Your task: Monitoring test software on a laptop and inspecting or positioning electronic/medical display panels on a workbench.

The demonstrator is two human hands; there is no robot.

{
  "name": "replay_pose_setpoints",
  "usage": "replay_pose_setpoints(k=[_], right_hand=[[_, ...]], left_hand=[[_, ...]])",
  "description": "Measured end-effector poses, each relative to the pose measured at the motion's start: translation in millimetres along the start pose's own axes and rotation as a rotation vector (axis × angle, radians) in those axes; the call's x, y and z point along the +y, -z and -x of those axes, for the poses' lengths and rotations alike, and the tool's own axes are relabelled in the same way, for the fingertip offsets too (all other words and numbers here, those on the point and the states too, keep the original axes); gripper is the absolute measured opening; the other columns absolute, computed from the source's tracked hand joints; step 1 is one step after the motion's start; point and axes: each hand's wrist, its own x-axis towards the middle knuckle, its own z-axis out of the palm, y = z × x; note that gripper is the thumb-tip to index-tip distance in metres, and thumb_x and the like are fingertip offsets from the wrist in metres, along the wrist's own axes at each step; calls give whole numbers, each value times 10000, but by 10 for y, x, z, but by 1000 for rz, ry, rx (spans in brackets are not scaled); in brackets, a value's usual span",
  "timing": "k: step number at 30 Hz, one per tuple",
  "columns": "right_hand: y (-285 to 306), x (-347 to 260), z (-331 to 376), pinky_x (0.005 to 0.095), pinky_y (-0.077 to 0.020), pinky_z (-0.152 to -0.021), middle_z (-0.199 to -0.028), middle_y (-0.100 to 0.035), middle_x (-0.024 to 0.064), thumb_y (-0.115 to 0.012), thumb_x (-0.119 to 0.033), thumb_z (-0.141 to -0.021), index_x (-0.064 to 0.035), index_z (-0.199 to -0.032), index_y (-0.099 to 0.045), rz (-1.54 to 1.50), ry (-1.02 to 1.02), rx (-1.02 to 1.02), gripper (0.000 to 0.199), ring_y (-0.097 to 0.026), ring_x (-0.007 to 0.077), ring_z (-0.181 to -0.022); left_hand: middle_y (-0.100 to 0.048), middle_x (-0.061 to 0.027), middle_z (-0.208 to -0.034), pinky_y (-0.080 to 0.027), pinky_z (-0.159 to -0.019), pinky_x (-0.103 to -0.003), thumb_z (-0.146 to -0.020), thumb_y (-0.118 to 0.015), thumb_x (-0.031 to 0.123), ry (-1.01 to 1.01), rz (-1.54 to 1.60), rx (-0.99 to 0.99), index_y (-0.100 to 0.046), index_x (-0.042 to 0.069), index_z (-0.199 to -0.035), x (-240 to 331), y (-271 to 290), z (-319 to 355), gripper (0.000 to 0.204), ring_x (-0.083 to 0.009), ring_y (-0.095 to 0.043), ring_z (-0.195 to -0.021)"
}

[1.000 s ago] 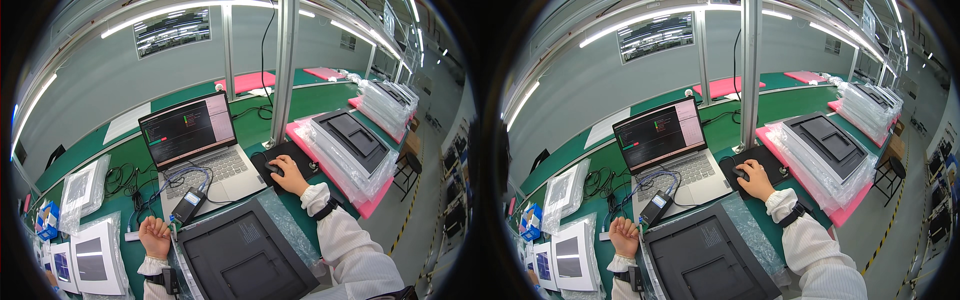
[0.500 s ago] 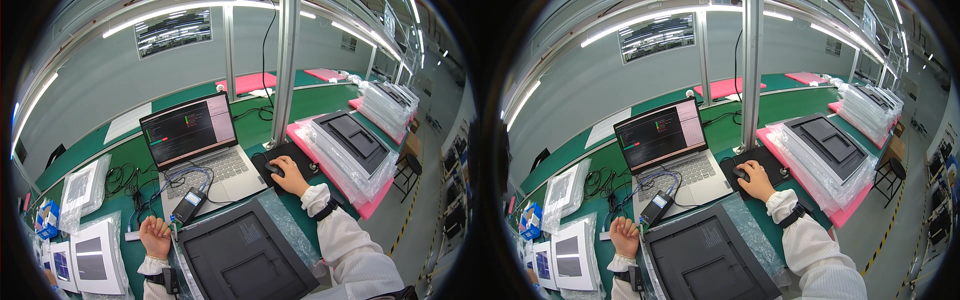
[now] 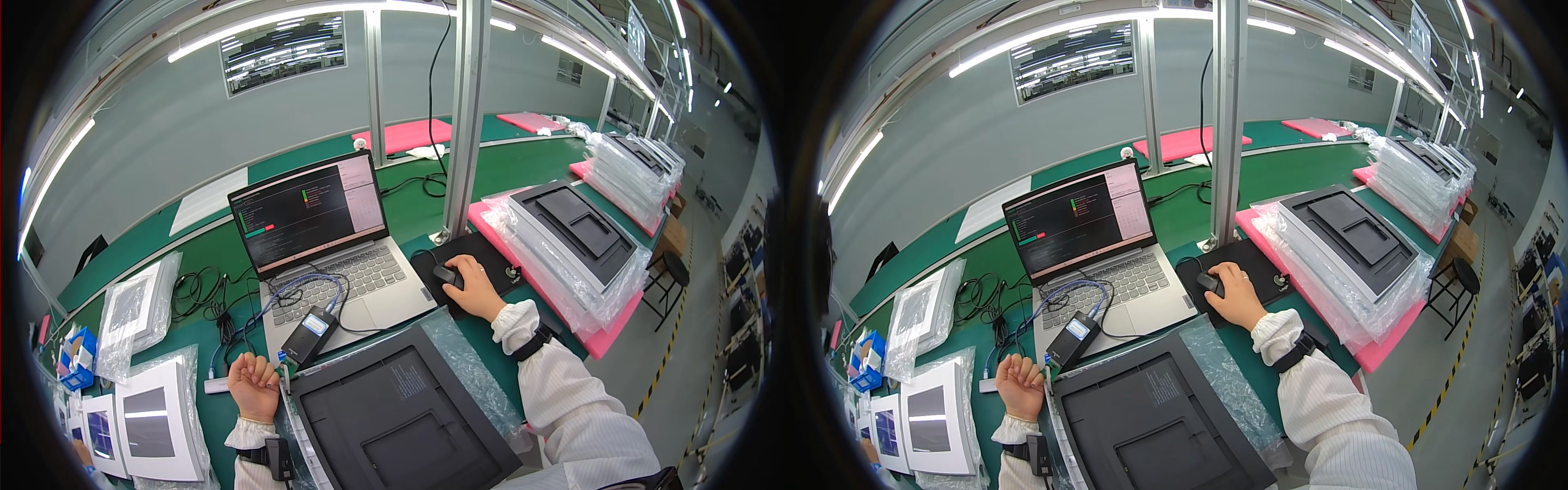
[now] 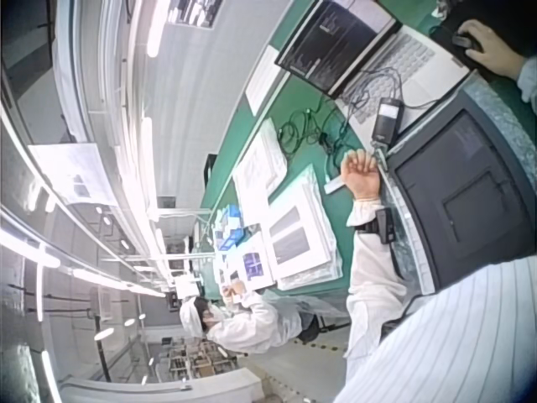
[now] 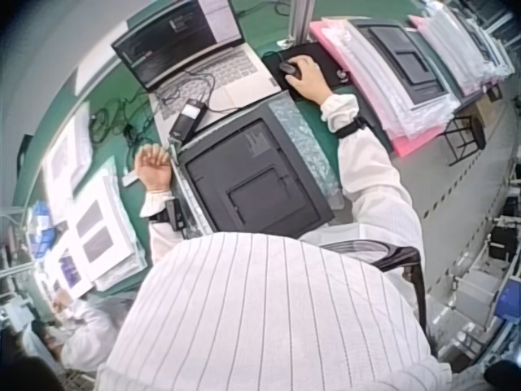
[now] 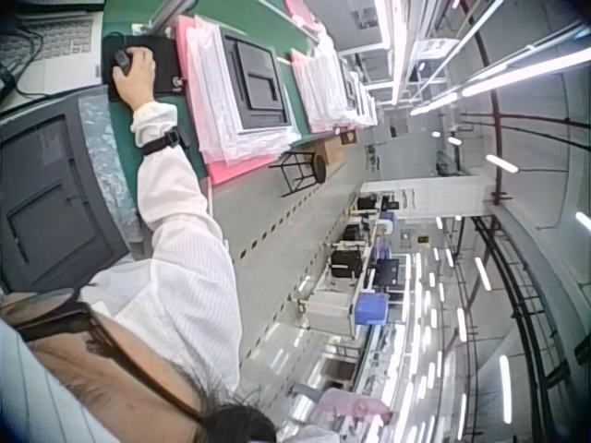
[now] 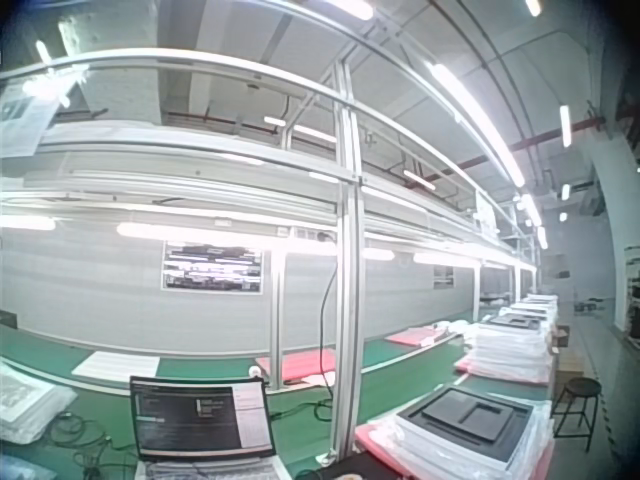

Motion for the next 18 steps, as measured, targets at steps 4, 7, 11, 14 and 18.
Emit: replay_pose_setpoints(k=[4, 7, 11, 14, 18], right_hand=[[15, -28, 2, 447, -417, -958, -1212, -488, 159, -676, -204, -770, -50, -1181, -529, -8, -9, -11, 464, -509, 383, -1087], [14, -15, 10, 445, -414, -967, -1223, -484, 159, -675, -203, -771, -51, -1197, -532, -5, -15, -13, 474, -506, 382, -1096], [20, -35, 14, 442, -408, -978, -1233, -481, 158, -674, -200, -773, -52, -1203, -539, -10, -26, -18, 474, -501, 381, -1110], [17, -30, 15, 443, -409, -978, -1236, -479, 160, -675, -201, -772, -52, -1201, -540, -12, -16, -12, 474, -501, 381, -1111], [10, -20, 12, 444, -409, -978, -1239, -477, 162, -676, -203, -772, -52, -1201, -541, -9, -8, -10, 475, -502, 381, -1110]], left_hand=[[-276, 23, -564, -269, -480, -264, -960, -458, 262, 2, 9, -7, -377, 113, -676, 2, -2, 3, 330, -98, -276, -496], [-278, 22, -564, -269, -480, -264, -962, -453, 261, 5, 10, -9, -377, 113, -676, -4, -9, 0, 331, -99, -277, -496], [-279, 21, -564, -269, -481, -264, -959, -457, 253, 2, 6, -8, -378, 112, -675, -1, 6, 0, 326, -99, -278, -496], [-275, 21, -559, -263, -472, -264, -971, -443, 293, 0, 4, 4, -375, 111, -672, -2, 0, 1, 356, -100, -273, -489], [-266, 19, -553, -244, -458, -263, -994, -364, 453, -17, 27, 47, -360, 105, -667, -18, -65, 13, 478, -97, -257, -484]])
